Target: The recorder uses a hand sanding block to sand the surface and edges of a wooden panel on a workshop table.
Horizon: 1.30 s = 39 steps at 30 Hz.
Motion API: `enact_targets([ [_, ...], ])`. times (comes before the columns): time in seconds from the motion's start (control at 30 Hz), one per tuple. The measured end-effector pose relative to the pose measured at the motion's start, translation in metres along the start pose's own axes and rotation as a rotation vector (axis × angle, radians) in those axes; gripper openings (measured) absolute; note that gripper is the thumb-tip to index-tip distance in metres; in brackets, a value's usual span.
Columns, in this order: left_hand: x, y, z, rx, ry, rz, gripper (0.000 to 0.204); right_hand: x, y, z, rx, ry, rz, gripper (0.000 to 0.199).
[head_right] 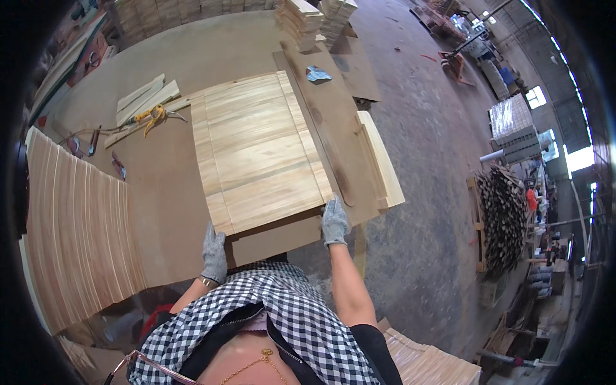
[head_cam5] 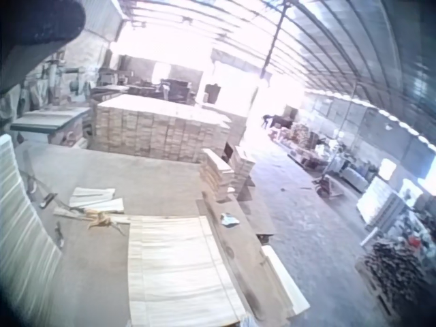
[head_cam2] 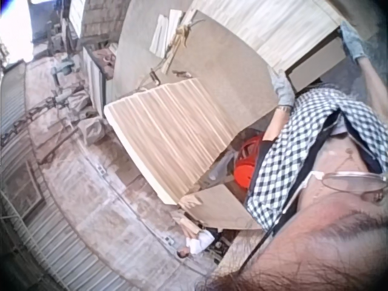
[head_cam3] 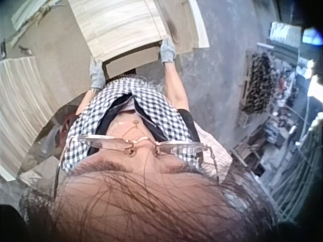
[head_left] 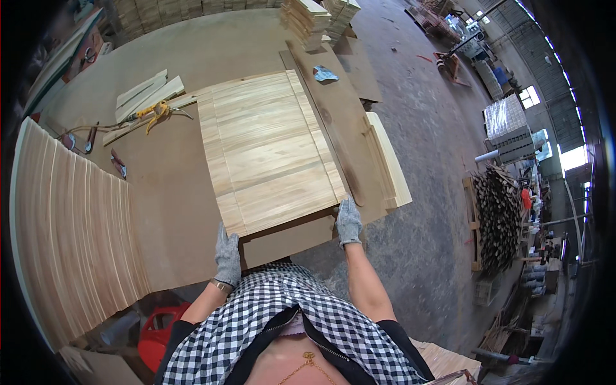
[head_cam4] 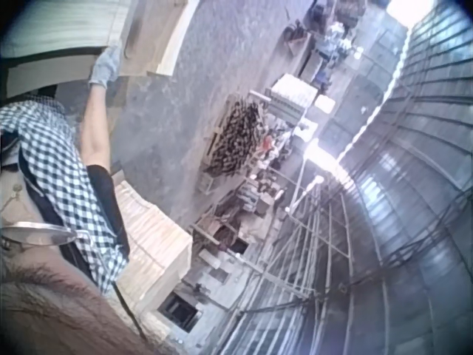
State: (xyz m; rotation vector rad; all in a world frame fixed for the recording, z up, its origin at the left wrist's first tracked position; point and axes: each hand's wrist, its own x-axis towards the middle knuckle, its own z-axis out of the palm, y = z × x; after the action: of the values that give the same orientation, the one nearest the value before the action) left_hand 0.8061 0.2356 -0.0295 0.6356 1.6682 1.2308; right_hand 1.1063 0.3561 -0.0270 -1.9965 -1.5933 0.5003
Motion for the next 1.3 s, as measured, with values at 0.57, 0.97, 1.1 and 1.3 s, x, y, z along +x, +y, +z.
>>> enact_targets([
  [0.57,-0.005,0.021,0.002,0.224,-0.063,0.012,0.062,0.011,0.003,-0.006,-0.021,0.008,-0.007,0.045],
  [0.97,-0.03,0.08,0.042,0.579,-0.73,0.61,0.051,-0.074,-0.033,-0.005,0.498,-0.027,0.377,0.045],
  [1.1,-0.042,0.08,0.071,0.63,-0.973,0.307,0.045,-0.094,-0.068,0.007,0.214,-0.061,0.224,0.05],
  [1.3,-0.035,0.066,0.069,0.566,-0.975,0.258,0.039,-0.111,-0.083,-0.017,0.875,-0.305,0.457,0.047],
])
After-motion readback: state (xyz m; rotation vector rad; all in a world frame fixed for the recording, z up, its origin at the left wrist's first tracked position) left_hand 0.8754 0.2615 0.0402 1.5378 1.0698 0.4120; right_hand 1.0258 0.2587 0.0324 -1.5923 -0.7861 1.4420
